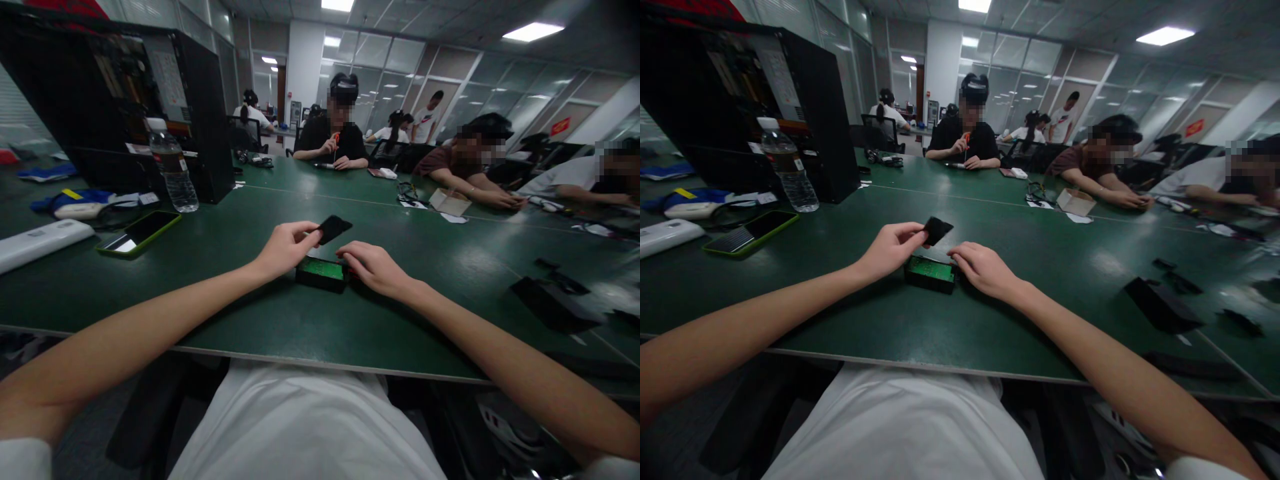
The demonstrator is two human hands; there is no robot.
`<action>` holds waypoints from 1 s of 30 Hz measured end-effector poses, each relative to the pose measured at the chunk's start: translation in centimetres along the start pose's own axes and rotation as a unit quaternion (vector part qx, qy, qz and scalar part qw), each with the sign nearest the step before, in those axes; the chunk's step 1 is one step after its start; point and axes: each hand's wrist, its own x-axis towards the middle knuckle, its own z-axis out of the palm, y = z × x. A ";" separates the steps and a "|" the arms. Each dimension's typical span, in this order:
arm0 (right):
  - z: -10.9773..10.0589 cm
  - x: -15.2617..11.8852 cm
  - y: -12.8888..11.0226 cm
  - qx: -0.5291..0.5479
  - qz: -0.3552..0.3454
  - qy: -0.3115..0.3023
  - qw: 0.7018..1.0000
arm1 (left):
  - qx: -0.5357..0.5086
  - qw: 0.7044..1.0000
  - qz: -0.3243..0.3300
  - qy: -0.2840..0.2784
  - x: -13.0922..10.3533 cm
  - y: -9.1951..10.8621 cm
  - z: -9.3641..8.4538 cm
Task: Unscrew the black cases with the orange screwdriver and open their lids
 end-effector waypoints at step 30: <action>-14.0 -10.7 18.7 -0.229 0.568 0.108 0.783 | -0.214 0.953 -0.192 -0.092 -1.3 -1.2 2.5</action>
